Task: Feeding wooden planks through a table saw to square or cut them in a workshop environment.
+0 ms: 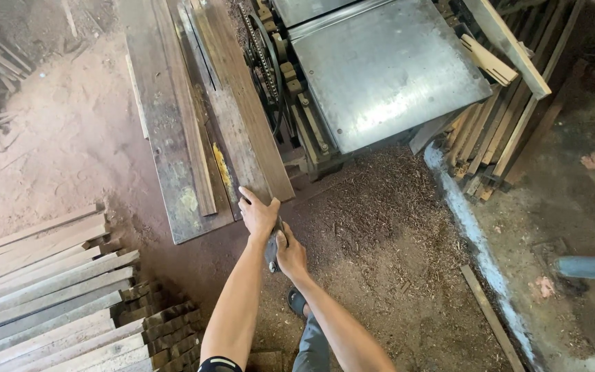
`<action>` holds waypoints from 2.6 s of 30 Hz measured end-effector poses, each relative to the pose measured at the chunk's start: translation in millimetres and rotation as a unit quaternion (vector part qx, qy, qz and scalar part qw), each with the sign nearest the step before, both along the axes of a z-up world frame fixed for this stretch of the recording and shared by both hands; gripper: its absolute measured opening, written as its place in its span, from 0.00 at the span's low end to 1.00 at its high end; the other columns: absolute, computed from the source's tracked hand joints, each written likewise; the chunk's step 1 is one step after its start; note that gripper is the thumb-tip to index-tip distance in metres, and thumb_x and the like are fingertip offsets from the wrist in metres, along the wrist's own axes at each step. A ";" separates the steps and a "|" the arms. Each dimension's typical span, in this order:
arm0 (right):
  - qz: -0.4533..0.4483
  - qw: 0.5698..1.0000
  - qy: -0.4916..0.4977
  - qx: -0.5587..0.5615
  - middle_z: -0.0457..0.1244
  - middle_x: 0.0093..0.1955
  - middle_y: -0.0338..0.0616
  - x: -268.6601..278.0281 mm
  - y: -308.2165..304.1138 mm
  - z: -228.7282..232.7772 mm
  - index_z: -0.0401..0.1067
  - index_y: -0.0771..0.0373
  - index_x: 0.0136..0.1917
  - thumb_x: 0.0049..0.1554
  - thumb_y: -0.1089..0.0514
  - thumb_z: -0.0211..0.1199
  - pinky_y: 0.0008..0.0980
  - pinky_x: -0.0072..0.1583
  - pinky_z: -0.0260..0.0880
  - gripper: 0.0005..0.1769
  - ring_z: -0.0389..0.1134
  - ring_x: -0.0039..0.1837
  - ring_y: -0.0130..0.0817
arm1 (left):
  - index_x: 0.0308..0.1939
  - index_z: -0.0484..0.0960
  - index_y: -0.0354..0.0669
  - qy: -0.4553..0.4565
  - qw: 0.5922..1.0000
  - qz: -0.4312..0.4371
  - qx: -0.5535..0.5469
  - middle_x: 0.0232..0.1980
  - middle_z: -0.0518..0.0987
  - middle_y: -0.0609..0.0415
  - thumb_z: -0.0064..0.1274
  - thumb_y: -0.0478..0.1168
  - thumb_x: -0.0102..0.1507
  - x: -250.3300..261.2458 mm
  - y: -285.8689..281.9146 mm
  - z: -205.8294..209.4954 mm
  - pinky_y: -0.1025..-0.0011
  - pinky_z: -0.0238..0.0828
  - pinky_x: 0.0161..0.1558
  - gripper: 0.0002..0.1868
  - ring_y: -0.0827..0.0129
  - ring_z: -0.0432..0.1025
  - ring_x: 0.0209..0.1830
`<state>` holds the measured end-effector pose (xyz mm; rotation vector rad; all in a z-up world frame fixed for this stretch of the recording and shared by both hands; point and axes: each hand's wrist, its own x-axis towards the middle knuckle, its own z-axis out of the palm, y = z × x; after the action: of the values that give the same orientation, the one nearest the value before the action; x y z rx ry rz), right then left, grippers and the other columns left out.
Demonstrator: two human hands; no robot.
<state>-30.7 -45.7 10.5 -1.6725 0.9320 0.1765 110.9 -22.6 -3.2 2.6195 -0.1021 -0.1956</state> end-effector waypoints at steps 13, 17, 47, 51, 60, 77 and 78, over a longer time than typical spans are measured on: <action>-0.039 0.998 -0.048 -0.017 0.67 0.65 0.53 8.5 -0.3 -10.3 0.56 0.40 0.79 0.65 0.34 0.44 0.50 0.65 0.69 0.32 0.68 0.66 0.56 | 0.80 0.36 0.29 0.024 1.000 -0.008 -0.002 0.73 0.56 0.21 0.63 0.56 0.56 8.9 -2.3 6.1 0.50 0.64 0.66 0.64 0.29 0.62 0.67; -0.018 1.000 -0.005 0.003 0.69 0.62 0.53 9.6 -6.7 22.0 0.55 0.35 0.79 0.66 0.35 0.43 0.50 0.65 0.70 0.30 0.69 0.64 0.57 | 0.80 0.36 0.30 0.033 0.999 -0.007 0.003 0.74 0.56 0.22 0.61 0.57 0.57 12.0 -2.5 6.2 0.49 0.66 0.64 0.63 0.30 0.65 0.66; -0.046 0.998 -0.044 0.022 0.68 0.62 0.56 -42.8 9.7 26.6 0.56 0.37 0.78 0.65 0.36 0.45 0.55 0.64 0.67 0.30 0.67 0.65 0.60 | 0.81 0.34 0.35 0.042 0.999 -0.009 0.030 0.75 0.55 0.20 0.61 0.60 0.57 -29.2 17.1 0.3 0.49 0.63 0.67 0.65 0.28 0.62 0.69; -0.060 0.996 -0.065 0.016 0.67 0.62 0.57 -94.8 25.6 13.7 0.57 0.40 0.78 0.65 0.38 0.47 0.56 0.64 0.65 0.30 0.66 0.66 0.60 | 0.82 0.35 0.34 0.062 0.997 -0.002 0.037 0.74 0.59 0.23 0.59 0.60 0.55 -83.5 27.9 9.8 0.49 0.65 0.67 0.65 0.31 0.65 0.68; -0.015 0.997 -0.055 0.056 0.70 0.52 0.63 -282.3 63.7 49.2 0.55 0.44 0.80 0.67 0.39 0.44 0.52 0.60 0.71 0.31 0.74 0.56 0.60 | 0.79 0.30 0.32 0.063 0.998 -0.022 0.012 0.72 0.56 0.19 0.62 0.57 0.55 -269.5 79.1 29.6 0.50 0.66 0.64 0.67 0.28 0.66 0.64; 0.093 0.987 0.121 -0.042 0.73 0.49 0.51 -599.7 -9.9 55.5 0.78 0.59 0.57 0.52 0.32 0.65 0.43 0.55 0.74 0.32 0.76 0.52 0.44 | 0.79 0.47 0.37 -0.011 0.957 -0.288 0.027 0.81 0.48 0.33 0.63 0.49 0.56 -396.6 110.1 91.4 0.48 0.42 0.79 0.55 0.35 0.41 0.82; 0.091 0.982 0.146 -0.082 0.74 0.52 0.52 -621.3 -21.1 63.9 0.79 0.59 0.59 0.49 0.31 0.68 0.44 0.58 0.74 0.35 0.76 0.56 0.46 | 0.79 0.49 0.43 -0.028 0.939 -0.336 0.064 0.81 0.46 0.34 0.67 0.45 0.51 -380.1 98.4 130.5 0.51 0.39 0.80 0.57 0.37 0.37 0.83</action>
<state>-652.0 -66.9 74.3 -1.9197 1.0298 0.4907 -269.2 75.8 127.3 2.6160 -1.0375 -0.3690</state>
